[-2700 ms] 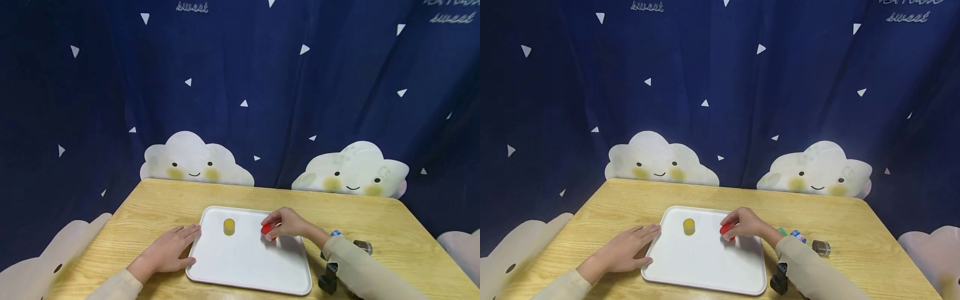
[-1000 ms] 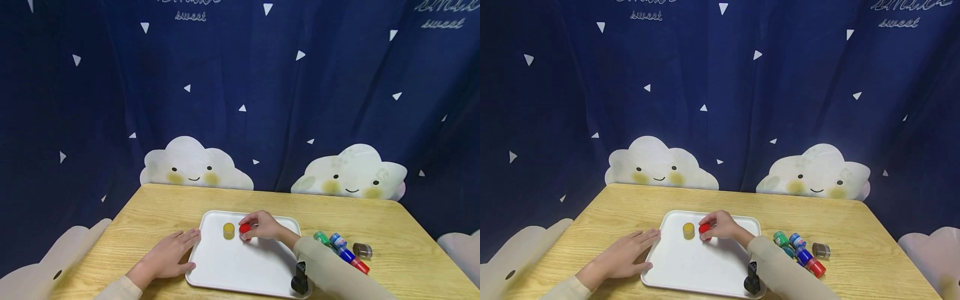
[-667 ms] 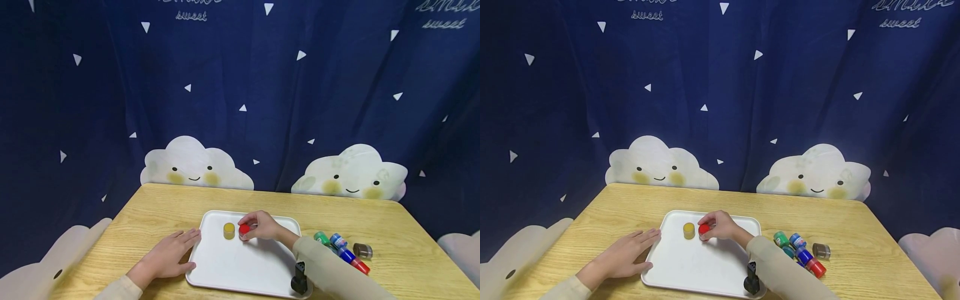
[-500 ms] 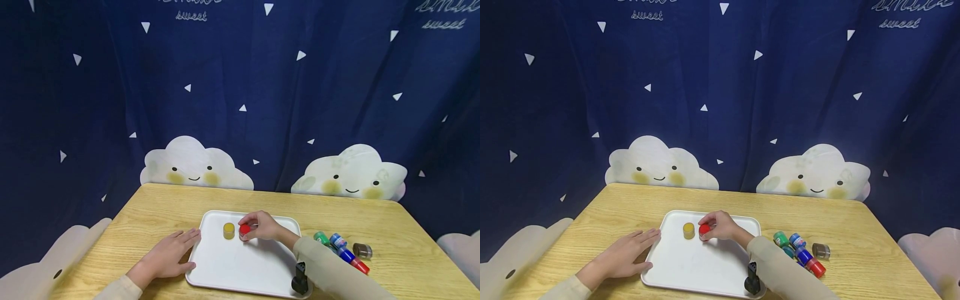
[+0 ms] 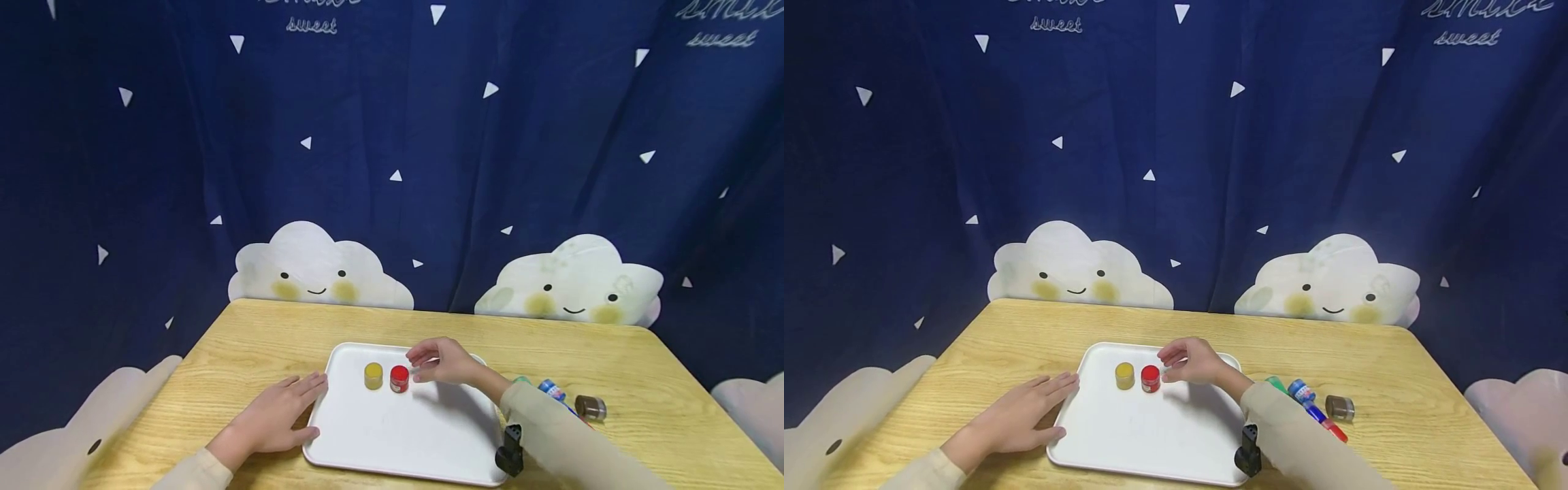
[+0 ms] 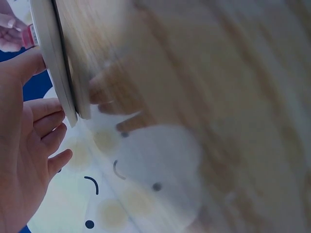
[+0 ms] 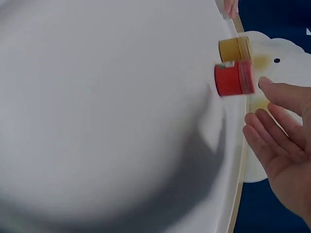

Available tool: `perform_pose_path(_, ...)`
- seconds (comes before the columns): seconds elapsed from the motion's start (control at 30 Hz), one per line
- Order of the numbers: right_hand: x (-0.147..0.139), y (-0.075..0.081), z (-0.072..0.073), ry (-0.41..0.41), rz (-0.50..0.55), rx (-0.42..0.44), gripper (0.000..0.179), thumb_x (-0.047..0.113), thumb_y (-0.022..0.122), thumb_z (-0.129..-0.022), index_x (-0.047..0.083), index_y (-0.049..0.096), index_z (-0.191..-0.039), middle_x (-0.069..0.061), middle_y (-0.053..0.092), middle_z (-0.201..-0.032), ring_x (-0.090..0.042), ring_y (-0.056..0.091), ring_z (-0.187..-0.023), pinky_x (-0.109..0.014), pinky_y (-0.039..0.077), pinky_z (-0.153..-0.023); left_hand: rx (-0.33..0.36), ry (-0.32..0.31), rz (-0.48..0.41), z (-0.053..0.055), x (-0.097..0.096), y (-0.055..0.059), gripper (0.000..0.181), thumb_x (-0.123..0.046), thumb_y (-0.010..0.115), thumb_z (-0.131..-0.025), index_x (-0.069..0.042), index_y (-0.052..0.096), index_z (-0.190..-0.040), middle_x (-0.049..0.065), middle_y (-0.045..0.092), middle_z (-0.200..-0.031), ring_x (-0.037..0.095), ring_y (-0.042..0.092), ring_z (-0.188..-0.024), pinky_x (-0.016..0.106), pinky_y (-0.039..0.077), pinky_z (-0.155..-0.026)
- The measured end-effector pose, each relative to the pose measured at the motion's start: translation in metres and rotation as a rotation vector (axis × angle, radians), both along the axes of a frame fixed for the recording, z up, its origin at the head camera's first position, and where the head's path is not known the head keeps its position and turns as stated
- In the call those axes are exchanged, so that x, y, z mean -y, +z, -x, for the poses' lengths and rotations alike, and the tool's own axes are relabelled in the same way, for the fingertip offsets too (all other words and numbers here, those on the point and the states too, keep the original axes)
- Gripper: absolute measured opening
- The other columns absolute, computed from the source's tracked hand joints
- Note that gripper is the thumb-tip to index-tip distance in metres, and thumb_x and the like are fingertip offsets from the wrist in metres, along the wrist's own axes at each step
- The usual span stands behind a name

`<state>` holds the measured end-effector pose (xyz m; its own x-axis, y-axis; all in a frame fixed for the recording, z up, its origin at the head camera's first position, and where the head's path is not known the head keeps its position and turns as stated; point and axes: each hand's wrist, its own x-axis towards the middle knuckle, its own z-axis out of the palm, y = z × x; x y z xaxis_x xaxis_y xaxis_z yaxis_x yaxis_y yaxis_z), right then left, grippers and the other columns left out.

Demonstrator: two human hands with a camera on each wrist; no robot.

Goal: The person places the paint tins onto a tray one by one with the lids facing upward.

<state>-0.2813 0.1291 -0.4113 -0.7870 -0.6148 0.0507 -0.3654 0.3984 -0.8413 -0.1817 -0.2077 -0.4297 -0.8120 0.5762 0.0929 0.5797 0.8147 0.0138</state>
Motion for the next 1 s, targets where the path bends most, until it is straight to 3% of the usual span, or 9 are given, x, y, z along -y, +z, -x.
perform_pose_path(0.33, -0.040, 0.009, -0.005, -0.031, -0.080, -0.048, 0.037, 0.006, 0.077, -0.077, -0.010, 0.064, -0.107, -0.026, 0.068, -0.102, -0.032, 0.067, -0.092, -0.019, 0.058, -0.079, 0.010, 0.009, -0.005, 0.000, 0.000, 0.000, 0.070, -0.046, 0.063, -0.086, -0.004, 0.048, -0.140, 0.012, 0.050, -0.146, 0.025, 0.049, -0.135, 0.048, 0.043, -0.109)
perform_pose_path(0.57, -0.066, 0.024, -0.018, -0.031, -0.139, -0.091, 0.033, 0.007, 0.075, -0.080, -0.008, 0.065, -0.107, -0.025, 0.067, -0.102, -0.032, 0.067, -0.091, -0.024, 0.059, -0.079, 0.006, 0.009, -0.003, 0.001, 0.000, 0.000, 0.071, -0.046, 0.063, -0.086, -0.003, 0.048, -0.140, 0.013, 0.050, -0.146, 0.026, 0.048, -0.135, 0.048, 0.043, -0.109)
perform_pose_path(0.8, -0.095, 0.030, -0.029, -0.068, -0.205, -0.126, 0.032, 0.013, 0.075, -0.082, -0.004, 0.066, -0.107, -0.019, 0.069, -0.101, -0.007, 0.065, -0.083, -0.023, 0.060, -0.076, 0.016, 0.011, 0.000, 0.000, -0.001, 0.002, 0.071, -0.046, 0.063, -0.086, -0.003, 0.048, -0.140, 0.013, 0.050, -0.145, 0.025, 0.048, -0.135, 0.049, 0.043, -0.109)
perform_pose_path(1.0, -0.117, 0.032, -0.042, -0.092, -0.242, -0.160, 0.033, 0.019, 0.074, -0.083, -0.002, 0.067, -0.107, -0.013, 0.070, -0.098, -0.001, 0.063, -0.079, -0.022, 0.060, -0.072, 0.026, 0.017, -0.006, 0.000, -0.001, 0.002, 0.071, -0.045, 0.063, -0.086, -0.003, 0.047, -0.141, 0.012, 0.049, -0.146, 0.026, 0.048, -0.136, 0.049, 0.042, -0.110)
